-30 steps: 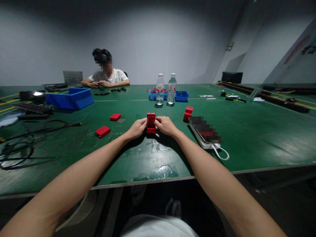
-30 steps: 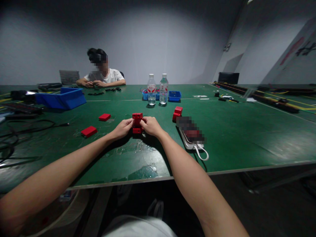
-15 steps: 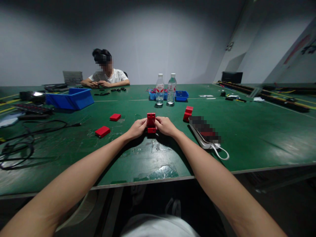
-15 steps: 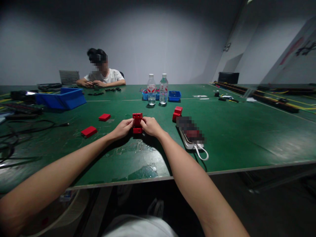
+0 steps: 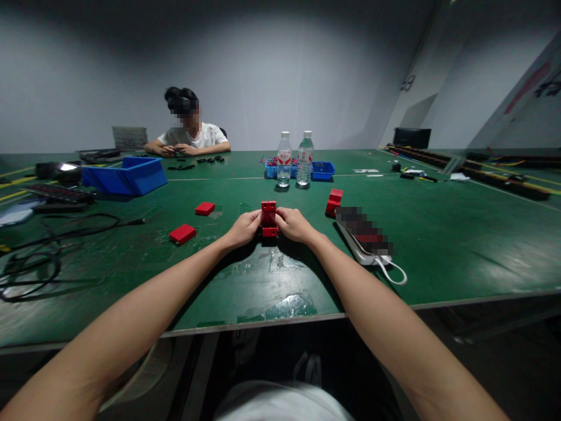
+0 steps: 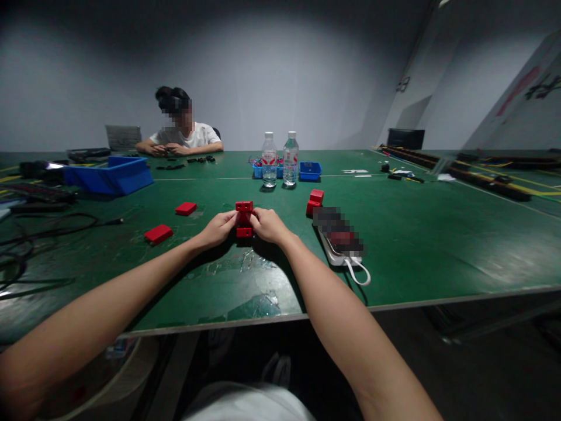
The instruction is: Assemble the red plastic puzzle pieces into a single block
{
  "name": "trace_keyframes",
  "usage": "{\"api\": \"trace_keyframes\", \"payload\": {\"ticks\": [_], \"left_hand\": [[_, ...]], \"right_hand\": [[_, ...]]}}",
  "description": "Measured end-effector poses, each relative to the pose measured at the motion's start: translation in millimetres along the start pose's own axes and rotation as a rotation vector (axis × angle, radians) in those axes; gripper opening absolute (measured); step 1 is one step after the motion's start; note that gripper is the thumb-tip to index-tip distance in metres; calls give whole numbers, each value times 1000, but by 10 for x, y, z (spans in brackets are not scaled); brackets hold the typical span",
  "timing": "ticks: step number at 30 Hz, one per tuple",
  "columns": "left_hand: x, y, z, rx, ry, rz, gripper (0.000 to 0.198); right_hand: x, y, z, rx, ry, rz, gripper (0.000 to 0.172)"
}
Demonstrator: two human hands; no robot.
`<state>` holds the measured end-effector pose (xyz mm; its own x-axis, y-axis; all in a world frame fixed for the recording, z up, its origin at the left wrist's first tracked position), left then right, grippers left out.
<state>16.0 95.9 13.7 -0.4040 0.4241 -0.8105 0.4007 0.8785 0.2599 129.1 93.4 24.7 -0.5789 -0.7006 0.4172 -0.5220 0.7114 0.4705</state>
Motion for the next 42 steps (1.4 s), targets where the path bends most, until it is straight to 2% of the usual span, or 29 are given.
{"api": "trace_keyframes", "payload": {"ticks": [8,10,14,17,19,21,23,25,29,32,35,38,40,42], "left_hand": [[52,17,8,-9,120,-2,60],[41,26,-22,-2,230,41,57],[34,46,-180,45,612,157,49],[179,79,-518,-40,792,43,52],[327,65,-841,-200,907,-129,51],[507,5,-1095,-284,973,-309,56],[656,-58,-1240,-302,982,-400,62],[802,-104,-1299,-269,971,-470,64],[941,-100,-1200,-185,956,-497,71],[886,-38,-973,-133,953,-441,71],[646,31,-599,-60,841,-229,67],[301,36,-317,-111,634,-16,71],[130,14,-140,-86,510,73,65],[32,-12,-4,-38,403,115,65]], "right_hand": [[-12,-4,15,12,-19,-6,24],[-19,-5,22,17,-27,-2,24],[-23,-7,27,29,-29,11,23],[-23,-11,31,42,-24,26,23],[-22,-14,30,47,-24,32,23],[-22,-16,30,51,-23,35,23],[-23,-17,27,53,-26,40,23],[-22,-19,22,53,-29,42,23],[-14,-20,20,54,-32,43,23],[-13,-16,24,55,-22,41,23],[-15,-5,17,37,-26,19,22],[-23,5,-42,-49,-34,-31,18],[-51,7,-74,-90,-13,-44,15],[-84,11,-66,-68,19,-43,14]]}}
Point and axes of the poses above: each hand's wrist, its own y-axis towards the middle knuckle, its own z-axis out of the palm, x = y × z, the point moved 8 cm from there along y, towards the middle knuckle, and after that the axes turned 9 degrees about -z, right-handed, at the moved point
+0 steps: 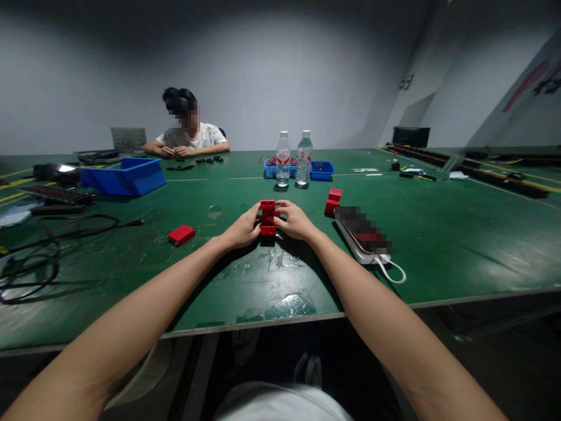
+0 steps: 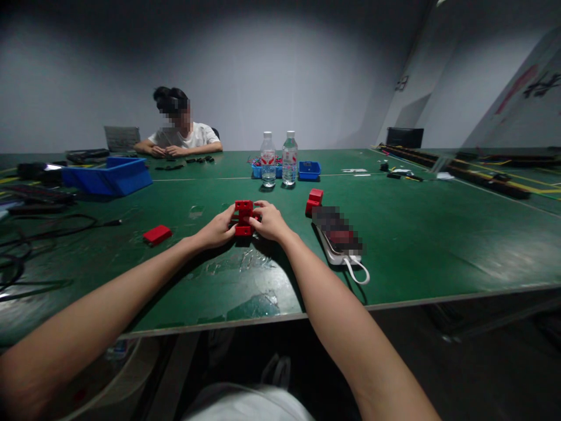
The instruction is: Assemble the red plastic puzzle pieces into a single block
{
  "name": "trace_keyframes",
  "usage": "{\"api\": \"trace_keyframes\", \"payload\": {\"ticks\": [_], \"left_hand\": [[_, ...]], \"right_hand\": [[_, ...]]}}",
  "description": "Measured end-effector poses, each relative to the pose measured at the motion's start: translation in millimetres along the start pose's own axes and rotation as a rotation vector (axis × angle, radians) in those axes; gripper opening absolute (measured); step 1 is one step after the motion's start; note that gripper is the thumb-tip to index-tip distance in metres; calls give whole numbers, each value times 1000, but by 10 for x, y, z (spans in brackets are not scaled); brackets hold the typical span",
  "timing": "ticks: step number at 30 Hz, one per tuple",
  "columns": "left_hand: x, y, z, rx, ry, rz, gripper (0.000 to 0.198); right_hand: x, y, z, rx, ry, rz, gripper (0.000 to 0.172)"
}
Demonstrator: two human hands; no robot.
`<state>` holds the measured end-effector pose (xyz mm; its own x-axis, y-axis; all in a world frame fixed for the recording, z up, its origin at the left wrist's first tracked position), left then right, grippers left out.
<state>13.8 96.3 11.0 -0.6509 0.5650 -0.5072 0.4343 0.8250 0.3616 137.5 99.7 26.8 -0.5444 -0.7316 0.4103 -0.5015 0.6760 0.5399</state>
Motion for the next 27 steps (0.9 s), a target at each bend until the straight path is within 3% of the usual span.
{"api": "trace_keyframes", "payload": {"ticks": [5,10,15,23,27], "left_hand": [[-126,-66,43,57,-199,59,86],[-245,-117,-2,40,-211,127,110],[-219,-77,-64,-77,-108,73,101],[-108,-40,-123,-21,-58,-34,93],[-116,-46,-122,-25,-58,-28,91]], "right_hand": [[-25,-7,72,149,42,33,23],[20,-17,69,171,21,41,24],[44,-22,77,199,29,20,27],[-114,-106,-4,298,-37,44,41],[-217,-117,-74,244,-56,95,51]]}}
Point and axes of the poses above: each hand's wrist, its own y-axis towards the middle knuckle, its own z-axis out of the palm, x = y × z, the point moved 8 cm from there along y, towards the middle knuckle, and after that the axes turned 9 degrees about -z, right-handed, at the moved point
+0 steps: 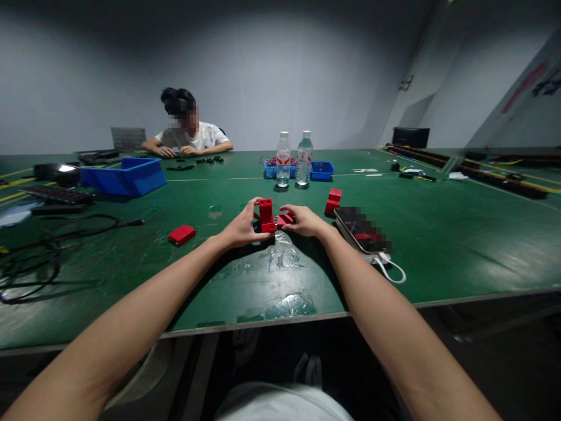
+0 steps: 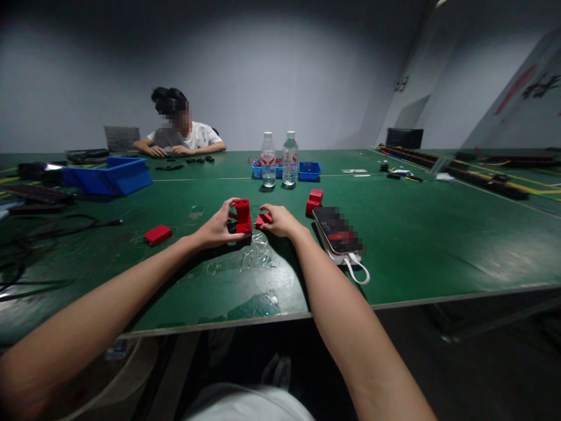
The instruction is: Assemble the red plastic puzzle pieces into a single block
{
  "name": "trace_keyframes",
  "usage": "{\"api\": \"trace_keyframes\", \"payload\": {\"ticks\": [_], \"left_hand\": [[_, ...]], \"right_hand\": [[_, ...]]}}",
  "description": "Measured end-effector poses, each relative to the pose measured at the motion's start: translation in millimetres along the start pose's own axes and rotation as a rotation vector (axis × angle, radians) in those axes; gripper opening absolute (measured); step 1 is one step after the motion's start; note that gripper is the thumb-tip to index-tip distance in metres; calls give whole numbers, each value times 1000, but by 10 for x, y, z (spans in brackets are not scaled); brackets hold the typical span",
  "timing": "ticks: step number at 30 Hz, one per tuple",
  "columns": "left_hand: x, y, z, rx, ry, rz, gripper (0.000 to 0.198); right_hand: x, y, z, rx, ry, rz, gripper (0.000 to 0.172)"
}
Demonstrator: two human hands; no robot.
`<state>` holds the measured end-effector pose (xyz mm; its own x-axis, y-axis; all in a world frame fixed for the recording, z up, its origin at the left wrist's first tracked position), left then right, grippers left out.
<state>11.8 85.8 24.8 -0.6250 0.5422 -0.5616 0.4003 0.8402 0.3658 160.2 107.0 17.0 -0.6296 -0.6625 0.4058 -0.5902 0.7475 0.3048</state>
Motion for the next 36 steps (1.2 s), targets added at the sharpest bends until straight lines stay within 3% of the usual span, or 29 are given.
{"api": "trace_keyframes", "payload": {"ticks": [4,8,12,16,24,29,36], "left_hand": [[4,2,13,-2,-4,18,90],[-18,-2,6,-10,-37,42,88],[-54,-6,1,-9,-49,48,87],[-68,-7,4,-5,-55,43,87],[-26,1,13,-10,-45,52,88],[-4,4,23,2,-52,40,88],[-33,0,18,11,-63,46,85]], "right_hand": [[-95,-3,-153,-247,116,97,53],[-190,-12,-227,-481,568,211,55],[-209,-21,-232,-585,954,294,53],[-191,-39,-225,-611,1166,331,42],[-164,-11,-166,-612,1315,331,27],[-215,-36,-109,-624,1271,443,38],[-205,-23,-74,-599,1229,424,43]]}}
Point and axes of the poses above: each hand's wrist, its own y-axis towards the middle knuckle, its own z-axis out of the palm, x = y × z, the point moved 8 cm from there along y, towards the middle knuckle, and after that the axes turned 9 degrees about -z, right-handed, at the moved point
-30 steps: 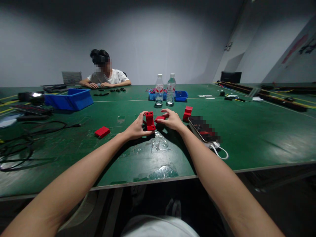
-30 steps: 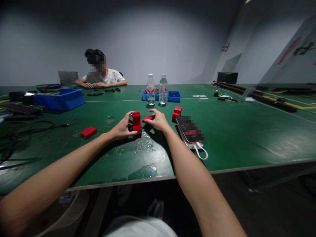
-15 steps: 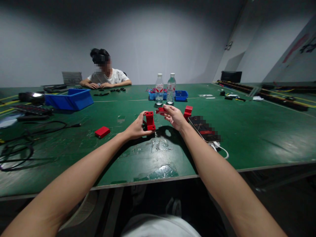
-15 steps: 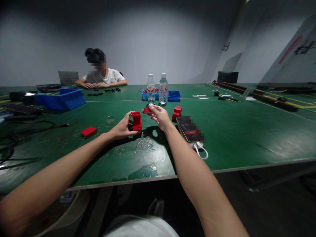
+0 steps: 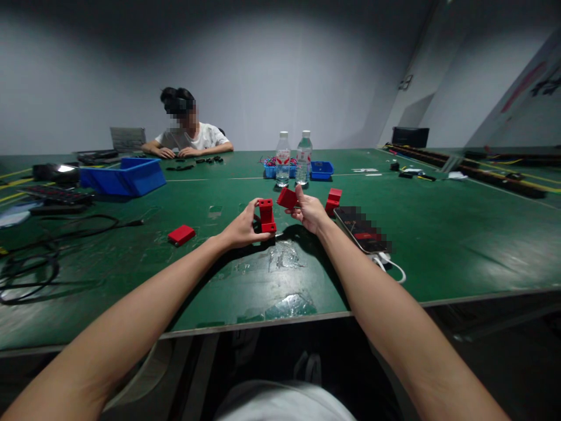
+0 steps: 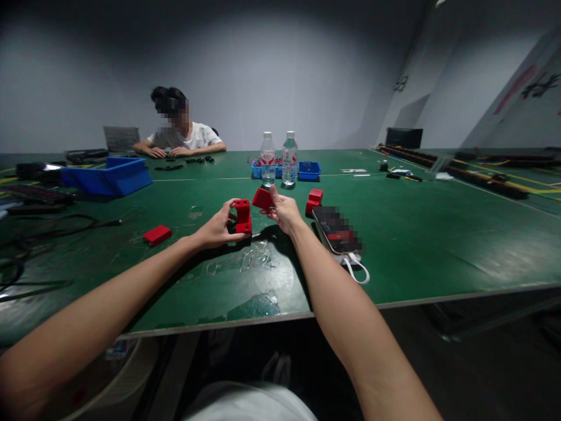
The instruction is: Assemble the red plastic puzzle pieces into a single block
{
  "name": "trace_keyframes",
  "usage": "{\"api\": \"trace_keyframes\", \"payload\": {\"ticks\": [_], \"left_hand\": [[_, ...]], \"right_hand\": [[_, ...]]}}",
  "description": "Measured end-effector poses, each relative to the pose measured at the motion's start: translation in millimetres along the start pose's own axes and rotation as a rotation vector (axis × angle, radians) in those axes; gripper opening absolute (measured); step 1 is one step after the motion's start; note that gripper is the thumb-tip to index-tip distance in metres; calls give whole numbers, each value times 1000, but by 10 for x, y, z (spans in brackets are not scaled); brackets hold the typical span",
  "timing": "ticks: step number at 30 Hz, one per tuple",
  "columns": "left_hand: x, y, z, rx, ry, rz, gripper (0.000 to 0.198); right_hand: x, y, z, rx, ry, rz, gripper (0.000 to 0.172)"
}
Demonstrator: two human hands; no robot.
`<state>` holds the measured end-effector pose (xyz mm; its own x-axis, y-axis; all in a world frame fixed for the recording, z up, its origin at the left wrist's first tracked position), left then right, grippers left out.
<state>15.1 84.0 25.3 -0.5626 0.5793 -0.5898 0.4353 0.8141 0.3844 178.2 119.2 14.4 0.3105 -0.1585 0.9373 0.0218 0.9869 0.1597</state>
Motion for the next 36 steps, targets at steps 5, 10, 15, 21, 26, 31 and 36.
{"api": "trace_keyframes", "payload": {"ticks": [5,10,15,21,26,31,36], "left_hand": [[1,-1,0,2,3,-4,86],[13,0,3,5,15,-8,88],[14,0,6,4,24,2,87],[3,-2,4,8,15,-16,86],[19,-2,9,18,20,-43,88],[-12,-10,-1,18,18,-46,87],[-31,-11,-3,13,29,-27,85]], "right_hand": [[15,-9,41,71,14,-34,32],[27,-9,45,110,41,-59,31],[41,-6,30,117,-10,-84,34],[60,-30,84,192,14,-66,32],[24,-48,114,198,189,52,23],[17,-65,117,182,179,80,17],[52,-64,127,191,230,39,30]]}}
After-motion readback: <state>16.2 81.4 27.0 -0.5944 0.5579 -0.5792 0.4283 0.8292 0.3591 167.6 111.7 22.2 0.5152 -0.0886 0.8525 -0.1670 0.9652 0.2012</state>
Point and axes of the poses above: each hand's wrist, its own y-axis towards the middle knuckle, its own z-axis out of the palm, x = y × z, the point moved 8 cm from there along y, towards the middle knuckle, and after that the axes turned 9 degrees about -z, right-handed, at the moved point
